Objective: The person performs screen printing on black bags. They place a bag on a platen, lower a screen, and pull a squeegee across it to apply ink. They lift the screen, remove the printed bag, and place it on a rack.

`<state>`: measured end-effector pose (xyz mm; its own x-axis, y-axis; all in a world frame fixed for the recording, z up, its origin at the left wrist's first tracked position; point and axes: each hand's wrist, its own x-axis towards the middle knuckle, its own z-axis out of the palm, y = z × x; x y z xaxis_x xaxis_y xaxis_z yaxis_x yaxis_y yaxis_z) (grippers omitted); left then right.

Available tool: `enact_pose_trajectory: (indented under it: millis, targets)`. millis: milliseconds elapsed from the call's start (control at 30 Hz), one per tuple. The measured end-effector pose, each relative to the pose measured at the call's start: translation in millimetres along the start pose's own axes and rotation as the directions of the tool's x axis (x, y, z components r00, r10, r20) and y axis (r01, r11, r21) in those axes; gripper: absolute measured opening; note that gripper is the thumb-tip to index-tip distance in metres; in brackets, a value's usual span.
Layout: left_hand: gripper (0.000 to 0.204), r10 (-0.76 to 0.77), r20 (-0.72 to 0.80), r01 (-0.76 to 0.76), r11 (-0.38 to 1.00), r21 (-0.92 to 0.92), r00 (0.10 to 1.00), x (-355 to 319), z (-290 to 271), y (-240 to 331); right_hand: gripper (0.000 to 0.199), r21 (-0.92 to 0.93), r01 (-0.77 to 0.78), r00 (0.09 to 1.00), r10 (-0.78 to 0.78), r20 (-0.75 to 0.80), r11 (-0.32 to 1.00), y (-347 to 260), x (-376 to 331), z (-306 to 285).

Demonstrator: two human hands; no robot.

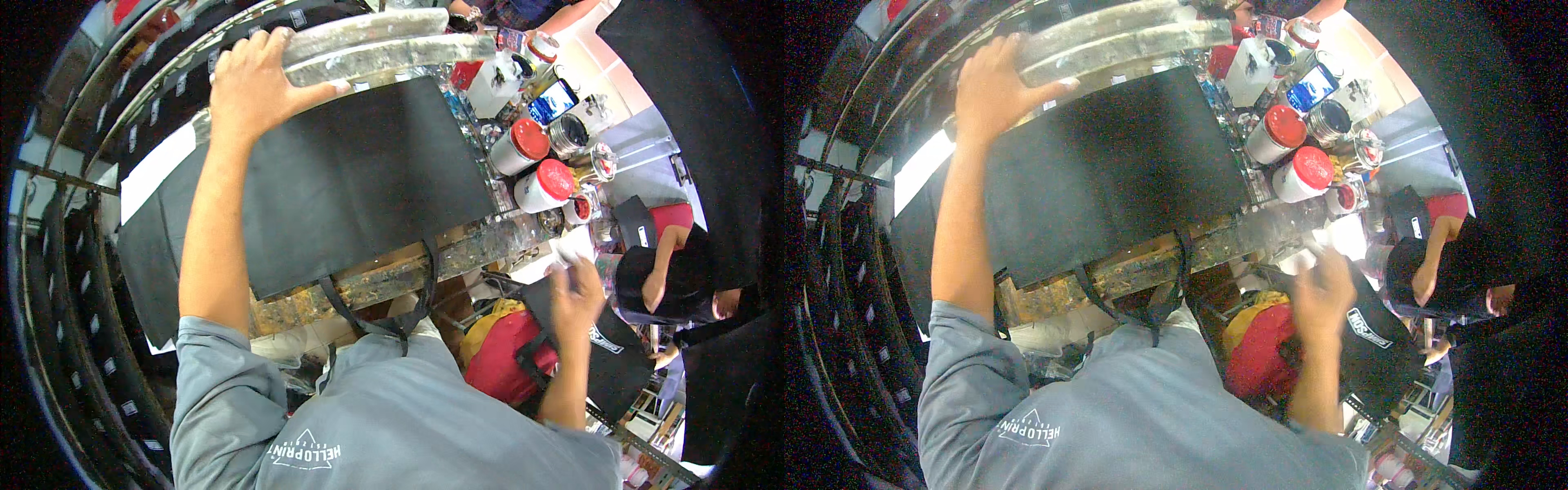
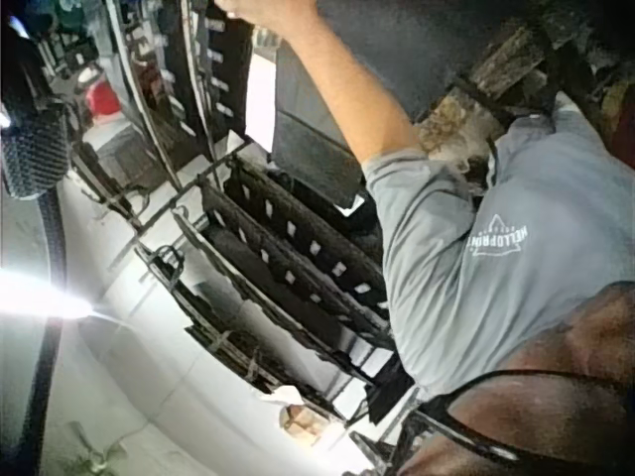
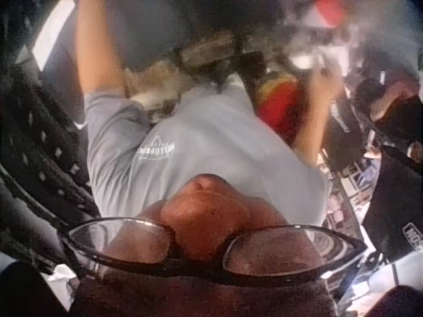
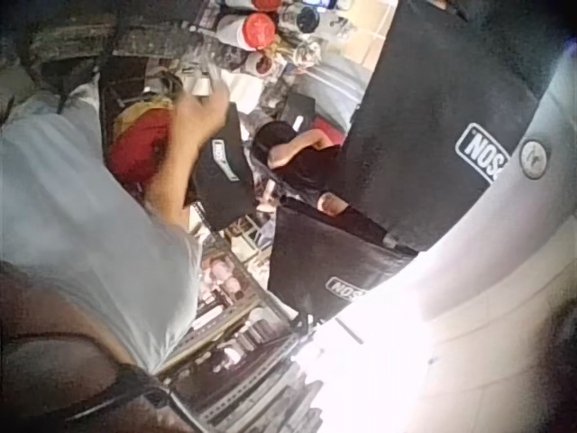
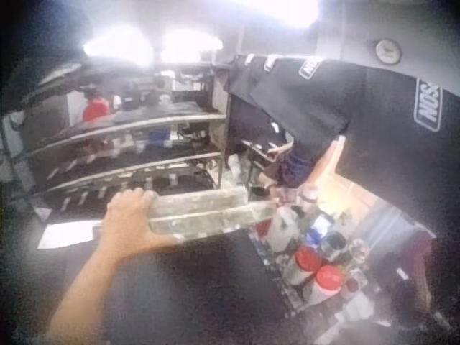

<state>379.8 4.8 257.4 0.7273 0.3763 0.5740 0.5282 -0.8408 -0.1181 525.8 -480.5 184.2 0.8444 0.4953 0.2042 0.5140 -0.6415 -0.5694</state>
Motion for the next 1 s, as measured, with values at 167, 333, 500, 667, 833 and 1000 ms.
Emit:
enact_pose_trajectory:
  millis: [167,333,500,667,833,1000]
  targets:
    - [0.113,-0.029,-0.055,0.030,1.000,0.007,0.998,-20.2,6.1,-4.9,0.045,-0.061,0.844,0.477,-0.796,-0.373,0.534,-221.9,180.2,115.9]
    - [0.130,-0.079,-0.057,0.076,0.995,-0.061,0.995,-14.4,7.3,-11.2,0.045,-0.165,0.868,0.469,-0.882,-0.041,0.469,-280.1,242.3,196.9]
    - [0.107,0.017,-0.359,-0.070,0.988,-0.135,0.933,-31.7,14.9,6.0,0.052,-0.195,0.861,0.451,-0.882,-0.133,0.470,-292.7,271.2,190.8]
    - [0.100,-0.296,0.475,0.425,0.886,-0.188,0.829,-179.0,181.8,71.0,0.053,-0.144,0.908,0.374,-0.916,-0.145,0.393,-331.0,298.5,186.0]
    - [0.119,-0.226,0.608,0.402,0.900,-0.170,0.761,-200.5,236.2,88.8,0.060,-0.023,0.899,0.433,-0.893,-0.120,0.438,-347.4,314.9,176.3]
    - [0.124,-0.205,0.627,0.398,0.899,-0.184,0.752,-187.0,246.1,92.3,0.063,-0.035,0.870,0.489,-0.871,-0.051,0.491,-357.4,324.0,174.6]
